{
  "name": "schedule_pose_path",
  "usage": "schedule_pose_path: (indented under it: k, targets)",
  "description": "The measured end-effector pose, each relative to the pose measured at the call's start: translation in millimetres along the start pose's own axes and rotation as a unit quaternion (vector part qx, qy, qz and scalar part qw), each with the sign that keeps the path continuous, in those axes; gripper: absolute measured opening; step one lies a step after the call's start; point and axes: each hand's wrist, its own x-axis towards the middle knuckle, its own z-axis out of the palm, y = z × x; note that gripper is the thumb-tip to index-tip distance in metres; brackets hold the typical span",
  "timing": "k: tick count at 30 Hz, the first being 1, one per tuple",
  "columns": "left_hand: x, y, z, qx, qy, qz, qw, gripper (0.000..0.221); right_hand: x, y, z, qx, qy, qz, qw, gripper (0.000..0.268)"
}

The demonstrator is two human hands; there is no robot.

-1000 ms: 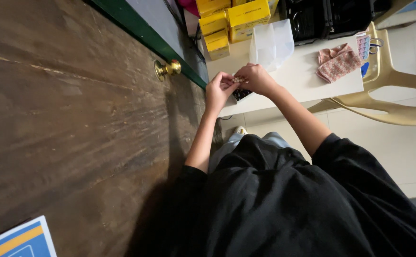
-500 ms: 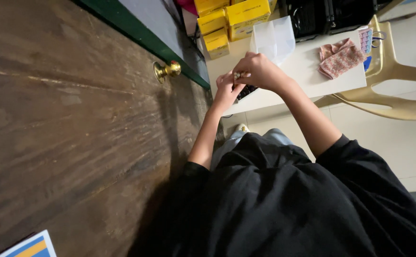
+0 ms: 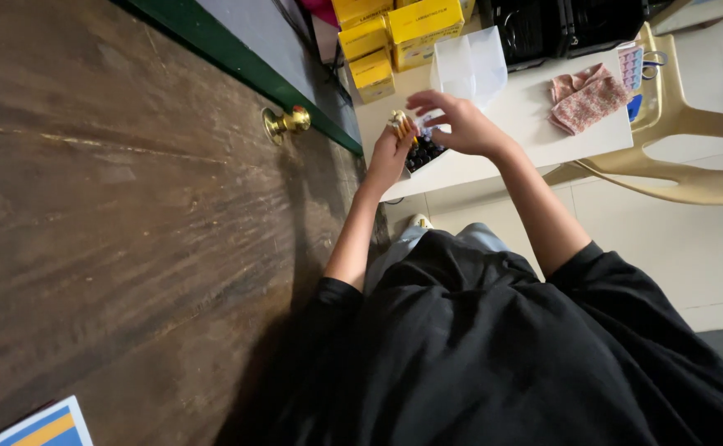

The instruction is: Organize pencils and pens into a clear plastic container.

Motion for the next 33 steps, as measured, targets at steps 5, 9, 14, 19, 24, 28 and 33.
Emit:
schedule_pose_path:
  k: [5, 9, 14, 19, 24, 28, 33]
  targets:
    - [-1.5, 19.0, -0.7, -0.040, 0.014, 0.029, 0.999, 0.014, -13.4, 87.1, 34.8, -0.074, 0.037, 0.049, 0.995, 0.034]
    - [0.7, 22.5, -4.1, -0.071, 0.024, 0.055, 0.996, 0.013, -8.9, 102.3, 51.9, -0.141, 0.036, 0.003, 0.989, 0.015]
    - [-3.1, 46.5, -13.1, -0.109, 0.019, 0.071, 0.991, 0.013, 4.4, 103.1, 49.4, -0.176, -0.025, -0.092, 0.980, 0.038]
    - [-5.3, 69.1, -18.3, -0.133, 0.007, 0.079, 0.988, 0.014, 9.6, 98.5, 56.7, -0.191, -0.023, -0.054, 0.980, 0.051]
    - [-5.2, 81.3, -21.3, -0.103, 0.008, 0.080, 0.991, 0.014, 8.1, 109.8, 66.0, -0.201, 0.020, -0.031, 0.979, 0.040]
    - [-8.1, 97.7, -24.7, -0.094, 0.016, 0.095, 0.991, 0.013, 2.8, 114.2, 67.6, -0.165, 0.033, -0.051, 0.984, 0.031]
    - [-9.2, 126.2, -32.9, -0.154, 0.034, 0.122, 0.980, 0.007, -1.3, 81.3, 56.0, -0.145, 0.051, -0.021, 0.988, 0.024]
